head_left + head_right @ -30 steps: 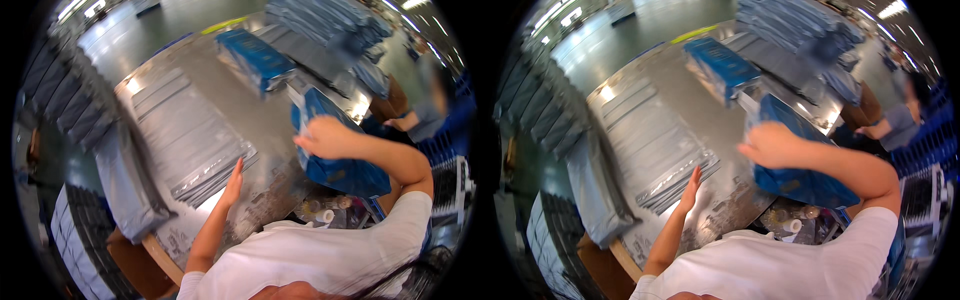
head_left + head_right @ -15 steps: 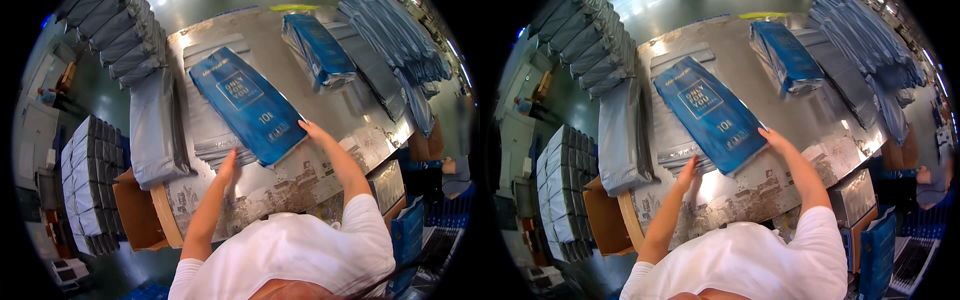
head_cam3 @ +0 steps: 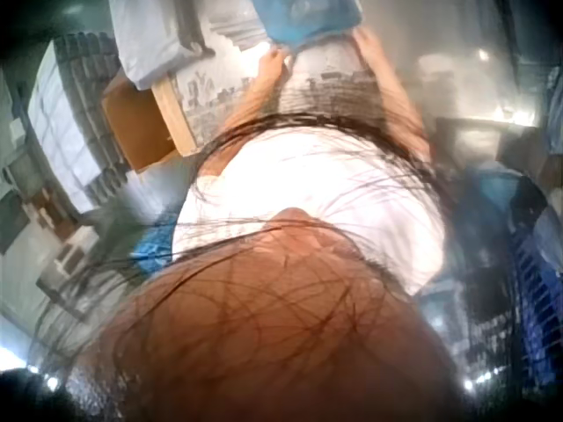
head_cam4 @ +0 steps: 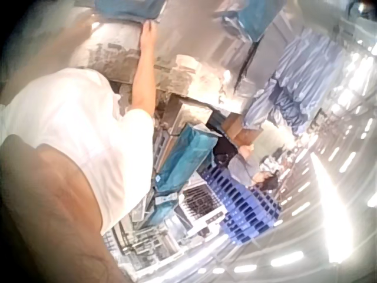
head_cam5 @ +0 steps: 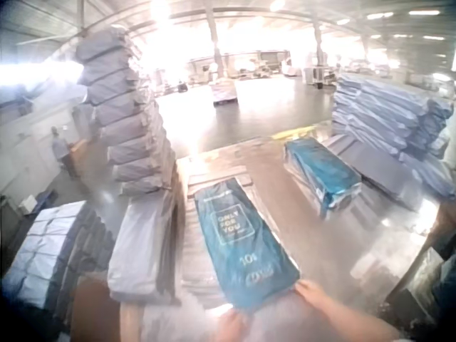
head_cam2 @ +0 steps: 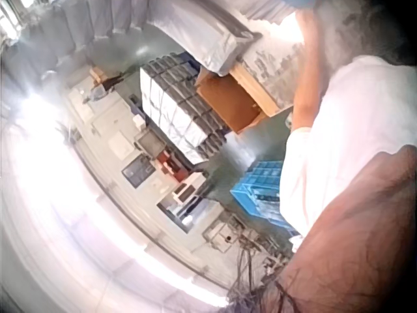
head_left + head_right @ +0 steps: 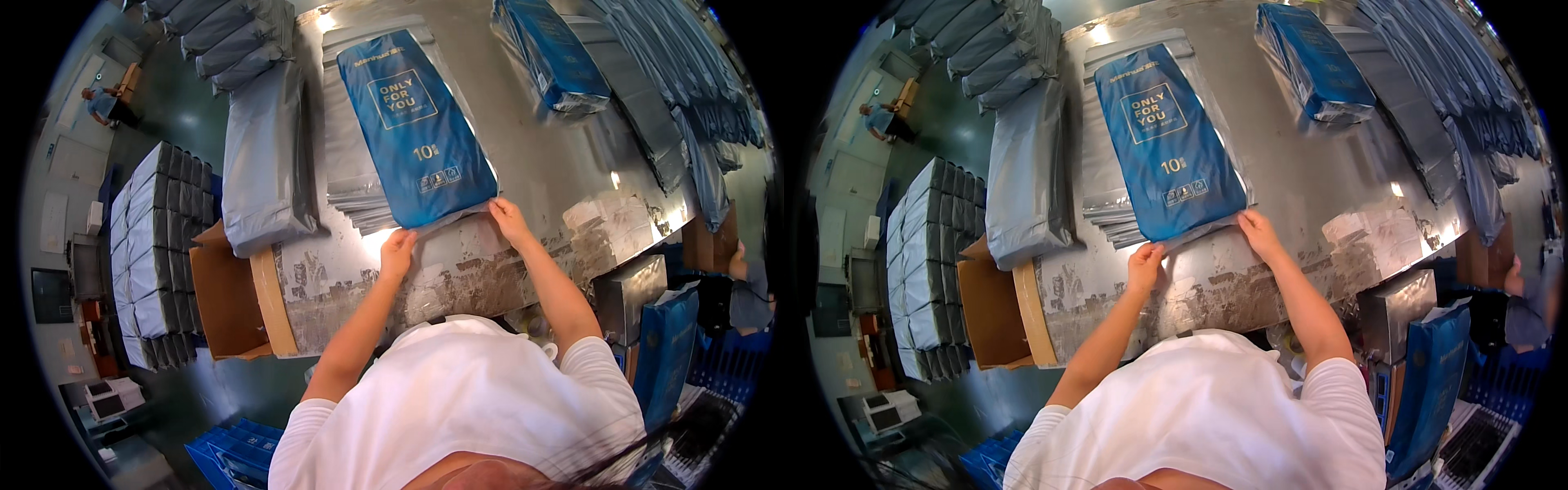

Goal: The person repeatedly picks up blue rectangular packages, places them into clear plastic bags, seals the bags, and drops them into a blue crate. The process is repeated continuously throughout the clip.

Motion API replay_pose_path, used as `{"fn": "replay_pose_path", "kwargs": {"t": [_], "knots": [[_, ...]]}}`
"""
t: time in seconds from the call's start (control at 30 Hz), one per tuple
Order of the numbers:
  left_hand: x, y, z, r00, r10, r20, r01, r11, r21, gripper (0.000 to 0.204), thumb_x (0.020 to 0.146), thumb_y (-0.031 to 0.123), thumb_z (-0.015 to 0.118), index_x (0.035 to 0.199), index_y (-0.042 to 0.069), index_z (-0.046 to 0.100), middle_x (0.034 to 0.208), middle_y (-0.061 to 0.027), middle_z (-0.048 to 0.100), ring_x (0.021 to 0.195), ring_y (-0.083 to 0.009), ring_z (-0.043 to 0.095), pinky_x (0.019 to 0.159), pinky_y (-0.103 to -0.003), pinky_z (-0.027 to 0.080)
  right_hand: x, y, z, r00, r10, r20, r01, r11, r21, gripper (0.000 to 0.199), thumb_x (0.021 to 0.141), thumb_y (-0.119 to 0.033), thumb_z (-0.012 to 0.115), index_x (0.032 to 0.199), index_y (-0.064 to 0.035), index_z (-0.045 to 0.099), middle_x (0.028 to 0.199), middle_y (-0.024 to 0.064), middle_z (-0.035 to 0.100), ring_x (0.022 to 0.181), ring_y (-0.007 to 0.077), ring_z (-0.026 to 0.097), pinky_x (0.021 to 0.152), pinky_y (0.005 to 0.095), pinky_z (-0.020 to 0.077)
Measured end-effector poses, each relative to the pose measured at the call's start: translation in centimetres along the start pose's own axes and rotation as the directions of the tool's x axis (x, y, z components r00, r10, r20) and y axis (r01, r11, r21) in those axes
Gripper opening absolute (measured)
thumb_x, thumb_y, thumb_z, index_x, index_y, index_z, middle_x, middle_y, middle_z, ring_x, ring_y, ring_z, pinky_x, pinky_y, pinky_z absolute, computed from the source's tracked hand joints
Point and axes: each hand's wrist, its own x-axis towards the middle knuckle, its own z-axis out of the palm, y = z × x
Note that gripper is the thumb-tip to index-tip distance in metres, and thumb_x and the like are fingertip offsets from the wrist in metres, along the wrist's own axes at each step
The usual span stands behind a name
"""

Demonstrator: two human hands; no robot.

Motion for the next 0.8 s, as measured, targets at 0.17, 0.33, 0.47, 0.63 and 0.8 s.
{"fn": "replay_pose_path", "kwargs": {"t": [0.17,0.33,0.47,0.63,0.8], "knots": [[-2.6,7.2,-3.6,0.951,0.252,-0.177,-0.272,0.957,-0.102,0.015,0.086,0.013,0.055,0.080,0.001,0.059,0.070,0.0031,0.056,0.061,-0.0041,0.047,0.057,-0.019,0.037,-3.0,-9.0,1.8,0.995,-0.083,0.057,0.088,0.991,-0.097,0.021,0.088,-0.017,0.050,0.079,0.0002,0.059,0.070,-0.0012,0.055,0.068,0.0065,0.047,0.063,0.0211,0.0380],[-7.3,18.3,-6.3,0.920,0.336,-0.203,-0.378,0.897,-0.229,0.017,0.087,0.013,0.053,0.076,0.001,0.057,0.068,0.0006,0.055,0.061,-0.0048,0.046,0.057,-0.019,0.036,-5.7,-19.1,2.9,0.953,-0.302,-0.012,0.300,0.941,0.158,0.018,0.087,-0.014,0.053,0.078,-0.0005,0.061,0.065,0.0012,0.057,0.058,0.0069,0.051,0.054,0.0195,0.0401],[-8.9,21.9,-6.9,0.903,0.388,-0.186,-0.429,0.847,-0.315,0.017,0.088,0.012,0.052,0.077,0.000,0.057,0.067,-0.0006,0.055,0.060,-0.0059,0.049,0.057,-0.019,0.038,-6.6,-22.8,3.1,0.939,-0.344,-0.026,0.336,0.897,0.286,0.020,0.087,-0.014,0.052,0.076,-0.0006,0.060,0.061,0.0010,0.055,0.051,0.0056,0.049,0.047,0.0171,0.0358],[-9.0,22.4,-7.3,0.911,0.387,-0.143,-0.410,0.812,-0.415,0.016,0.088,0.011,0.052,0.079,0.000,0.058,0.067,-0.0012,0.056,0.059,-0.0060,0.051,0.056,-0.018,0.040,-6.4,-23.0,3.1,0.940,-0.338,-0.041,0.333,0.887,0.318,0.022,0.088,-0.016,0.051,0.073,-0.0015,0.058,0.058,0.0007,0.055,0.047,0.0043,0.046,0.043,0.0166,0.0310],[-8.7,22.2,-7.2,0.921,0.356,-0.156,-0.389,0.854,-0.346,0.016,0.087,0.012,0.052,0.077,0.001,0.058,0.065,-0.0005,0.056,0.057,-0.0059,0.050,0.053,-0.018,0.038,-6.7,-22.9,3.0,0.948,-0.316,-0.037,0.309,0.887,0.342,0.022,0.088,-0.016,0.051,0.073,-0.0014,0.059,0.058,0.0012,0.054,0.048,0.0049,0.046,0.045,0.0169,0.0339]]}}
